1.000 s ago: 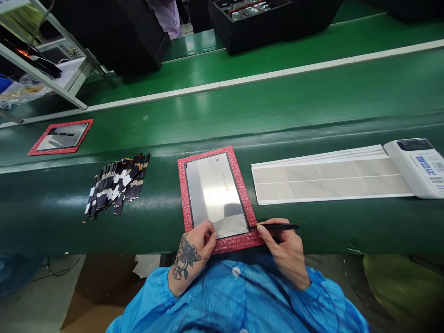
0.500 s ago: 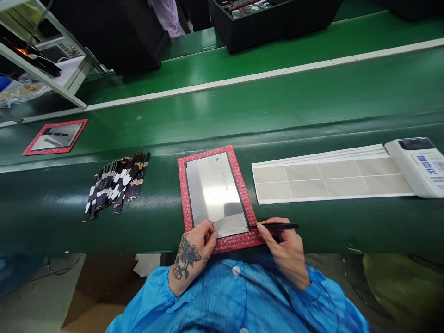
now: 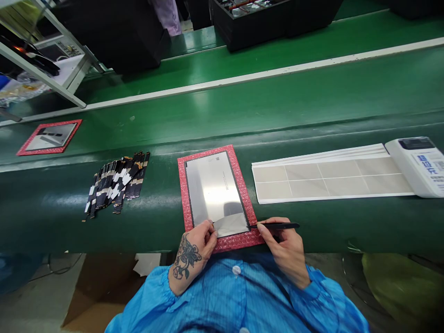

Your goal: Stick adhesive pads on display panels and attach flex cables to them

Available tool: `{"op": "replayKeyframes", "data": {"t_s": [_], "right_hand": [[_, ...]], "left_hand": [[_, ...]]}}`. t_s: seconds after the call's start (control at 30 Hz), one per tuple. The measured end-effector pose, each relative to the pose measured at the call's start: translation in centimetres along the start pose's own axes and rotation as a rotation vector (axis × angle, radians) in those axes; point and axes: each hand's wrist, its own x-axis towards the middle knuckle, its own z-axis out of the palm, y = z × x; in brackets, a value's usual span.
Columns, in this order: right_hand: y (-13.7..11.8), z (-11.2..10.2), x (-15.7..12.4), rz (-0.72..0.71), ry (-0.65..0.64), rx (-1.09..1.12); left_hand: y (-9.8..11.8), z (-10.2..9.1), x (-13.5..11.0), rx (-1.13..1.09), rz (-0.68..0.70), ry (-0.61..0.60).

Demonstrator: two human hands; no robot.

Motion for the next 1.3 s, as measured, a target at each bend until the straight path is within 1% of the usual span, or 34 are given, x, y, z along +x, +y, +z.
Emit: {"op": "replayKeyframes", "data": {"t_s": [0.17,0.33,0.5,0.57,0.7,0.8,0.87,0.93,1.0,1.07,1.1,1.13,1.17,1.2,1.23,1.27,1.3], "right_hand": [[0.1,0.0,0.0,-0.009,0.002,-0.007],[0.0,0.0,-0.1,-0.011,0.004,-0.014],[0.0,0.1,0.0,-0.022,0.005,-0.024],[0.1,0.1,-0.1,-0.02,0.005,-0.027],[0.1,0.2,0.0,0.003,0.016,-0.018],[0.1,0.0,0.0,0.031,0.053,0.013],[0.1,-0.4,0.1,0.052,0.084,0.052],[0.3,-1.1,0.0,0.037,0.1,0.082],[0.5,-1.6,-0.2,-0.022,0.116,0.101],[0.7,-1.7,-0.5,-0.112,0.14,0.074],[0.7,-1.6,-0.8,-0.181,0.146,0.016],[0.7,-1.2,-1.0,-0.271,0.125,-0.078],[0.5,-0.8,-1.4,-0.376,0.072,-0.208],[0.4,-0.2,-1.7,-0.487,-0.016,-0.372],[0.2,0.5,-2.1,-0.58,-0.121,-0.541],[0.0,1.1,-2.4,-0.643,-0.222,-0.692],[-0.2,1.7,-2.7,-0.674,-0.298,-0.811]], "left_hand": [[0.0,0.0,-0.1,0.041,0.001,-0.003],[0.1,0.1,-0.4,0.117,-0.039,-0.012],[-0.3,0.1,-0.5,0.184,-0.069,0.03],[-0.6,0.0,-0.5,0.2,-0.06,0.042],[-1.2,0.0,-0.8,0.191,0.003,0.057],[-1.5,0.1,-0.8,0.178,0.063,0.083],[-1.7,0.0,-0.9,0.176,0.125,0.103],[-1.9,0.0,-1.0,0.171,0.218,0.139],[-2.1,0.3,-1.2,0.169,0.334,0.222],[-2.3,0.8,-1.4,0.194,0.486,0.353],[-2.4,1.2,-1.4,0.22,0.577,0.421],[-2.6,1.7,-1.4,0.257,0.672,0.471],[-2.9,2.3,-1.3,0.306,0.761,0.497],[-3.2,2.9,-1.2,0.365,0.826,0.498],[-3.5,3.4,-1.0,0.435,0.859,0.475],[-3.9,3.9,-0.9,0.512,0.866,0.44],[-4.3,4.3,-0.8,0.592,0.851,0.401]]}}
